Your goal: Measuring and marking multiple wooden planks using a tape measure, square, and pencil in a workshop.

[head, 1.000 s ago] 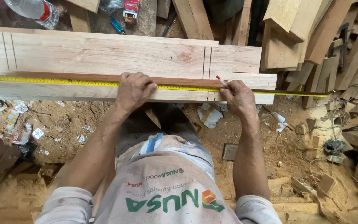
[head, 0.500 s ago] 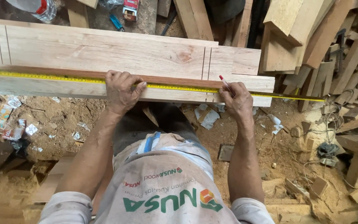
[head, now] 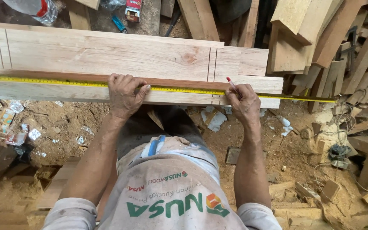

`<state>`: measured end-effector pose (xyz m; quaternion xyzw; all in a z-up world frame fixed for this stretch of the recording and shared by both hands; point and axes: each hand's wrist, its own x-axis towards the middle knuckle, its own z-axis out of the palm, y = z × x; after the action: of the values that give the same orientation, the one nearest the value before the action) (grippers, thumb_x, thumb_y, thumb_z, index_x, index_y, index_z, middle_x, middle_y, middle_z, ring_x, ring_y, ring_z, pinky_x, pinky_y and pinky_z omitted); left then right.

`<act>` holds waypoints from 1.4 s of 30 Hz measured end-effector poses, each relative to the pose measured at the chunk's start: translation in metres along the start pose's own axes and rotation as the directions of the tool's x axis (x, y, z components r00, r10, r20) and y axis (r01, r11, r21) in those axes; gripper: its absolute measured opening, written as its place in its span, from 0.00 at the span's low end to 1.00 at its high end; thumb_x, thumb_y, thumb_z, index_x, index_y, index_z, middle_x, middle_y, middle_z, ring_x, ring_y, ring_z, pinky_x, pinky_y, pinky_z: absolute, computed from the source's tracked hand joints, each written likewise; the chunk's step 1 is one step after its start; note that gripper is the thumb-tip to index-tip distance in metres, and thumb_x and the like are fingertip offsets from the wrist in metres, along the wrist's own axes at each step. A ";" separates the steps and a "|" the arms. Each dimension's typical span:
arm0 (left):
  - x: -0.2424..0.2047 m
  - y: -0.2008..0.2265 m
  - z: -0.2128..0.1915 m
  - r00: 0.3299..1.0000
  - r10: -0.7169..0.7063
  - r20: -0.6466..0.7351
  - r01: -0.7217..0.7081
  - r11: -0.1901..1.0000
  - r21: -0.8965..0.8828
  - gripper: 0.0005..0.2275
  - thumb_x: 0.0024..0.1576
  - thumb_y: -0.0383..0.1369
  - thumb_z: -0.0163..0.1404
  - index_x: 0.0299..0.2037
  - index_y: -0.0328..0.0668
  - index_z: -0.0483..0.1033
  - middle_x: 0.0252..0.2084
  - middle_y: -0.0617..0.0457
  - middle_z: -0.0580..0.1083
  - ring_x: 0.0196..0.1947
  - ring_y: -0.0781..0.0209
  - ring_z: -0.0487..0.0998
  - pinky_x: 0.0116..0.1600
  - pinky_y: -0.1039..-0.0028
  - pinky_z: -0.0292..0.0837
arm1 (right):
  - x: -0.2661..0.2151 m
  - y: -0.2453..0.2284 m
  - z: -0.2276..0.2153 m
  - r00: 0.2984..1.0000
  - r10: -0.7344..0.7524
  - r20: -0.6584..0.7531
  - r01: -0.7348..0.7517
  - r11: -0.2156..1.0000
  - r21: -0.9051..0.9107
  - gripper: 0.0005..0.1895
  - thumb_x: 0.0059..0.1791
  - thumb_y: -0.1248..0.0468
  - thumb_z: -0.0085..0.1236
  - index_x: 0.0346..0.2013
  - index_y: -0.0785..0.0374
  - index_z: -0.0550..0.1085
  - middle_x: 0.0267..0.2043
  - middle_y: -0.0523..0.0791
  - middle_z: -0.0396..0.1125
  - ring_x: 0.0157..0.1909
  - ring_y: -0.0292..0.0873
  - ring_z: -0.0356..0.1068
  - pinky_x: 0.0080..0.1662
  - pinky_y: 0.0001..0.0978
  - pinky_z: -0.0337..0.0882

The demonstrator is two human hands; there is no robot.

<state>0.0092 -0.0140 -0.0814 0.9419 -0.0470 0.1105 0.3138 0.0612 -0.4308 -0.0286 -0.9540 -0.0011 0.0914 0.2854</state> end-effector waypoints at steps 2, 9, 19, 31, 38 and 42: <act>-0.001 -0.001 0.001 1.000 -0.003 0.001 0.003 1.000 0.001 0.15 0.65 0.54 0.53 0.38 0.57 0.80 0.31 0.58 0.71 0.35 0.57 0.76 0.61 0.59 0.57 | 0.000 0.003 0.001 1.000 -0.001 0.002 0.001 1.000 -0.003 0.09 0.49 0.53 0.67 0.40 0.51 0.81 0.37 0.46 0.70 0.40 0.56 0.75 0.45 0.48 0.74; -0.002 -0.002 0.002 1.000 -0.016 0.014 0.016 1.000 0.003 0.15 0.65 0.54 0.53 0.38 0.57 0.80 0.31 0.59 0.71 0.36 0.59 0.76 0.61 0.59 0.57 | 0.000 -0.009 -0.001 1.000 0.020 -0.020 -0.019 0.997 0.069 0.09 0.48 0.57 0.67 0.40 0.55 0.81 0.37 0.47 0.71 0.39 0.56 0.75 0.46 0.47 0.73; -0.003 -0.004 0.003 1.000 -0.015 0.020 0.015 1.000 0.002 0.15 0.66 0.54 0.53 0.38 0.57 0.80 0.31 0.59 0.71 0.37 0.59 0.75 0.62 0.57 0.56 | 0.000 0.005 0.005 1.000 0.028 -0.009 -0.028 0.999 0.044 0.09 0.48 0.53 0.67 0.40 0.50 0.81 0.38 0.45 0.71 0.41 0.56 0.75 0.46 0.49 0.74; -0.001 0.001 -0.001 1.000 -0.011 0.011 0.011 1.000 0.000 0.15 0.66 0.53 0.52 0.38 0.56 0.81 0.31 0.58 0.72 0.37 0.58 0.75 0.62 0.58 0.57 | -0.001 -0.014 -0.002 0.999 0.047 -0.019 -0.046 0.996 0.079 0.10 0.48 0.55 0.66 0.41 0.54 0.81 0.37 0.47 0.72 0.40 0.57 0.75 0.48 0.50 0.73; -0.003 -0.003 0.005 1.000 -0.009 0.010 0.009 1.000 0.004 0.15 0.67 0.52 0.52 0.38 0.56 0.81 0.31 0.58 0.72 0.38 0.59 0.75 0.62 0.57 0.56 | 0.002 0.002 0.004 0.999 0.040 -0.022 -0.039 0.998 0.056 0.10 0.47 0.53 0.67 0.40 0.50 0.81 0.37 0.45 0.71 0.42 0.56 0.75 0.48 0.50 0.74; -0.002 0.000 0.005 1.000 0.003 -0.012 -0.003 1.000 0.015 0.14 0.67 0.53 0.52 0.38 0.57 0.81 0.32 0.59 0.71 0.38 0.60 0.75 0.62 0.59 0.56 | 0.002 0.000 0.004 0.999 0.006 -0.052 -0.002 0.996 0.089 0.09 0.48 0.56 0.67 0.41 0.53 0.81 0.36 0.48 0.70 0.41 0.56 0.75 0.46 0.48 0.74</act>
<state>0.0086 -0.0167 -0.0858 0.9435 -0.0457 0.1169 0.3066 0.0622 -0.4281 -0.0324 -0.9424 0.0123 0.0672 0.3273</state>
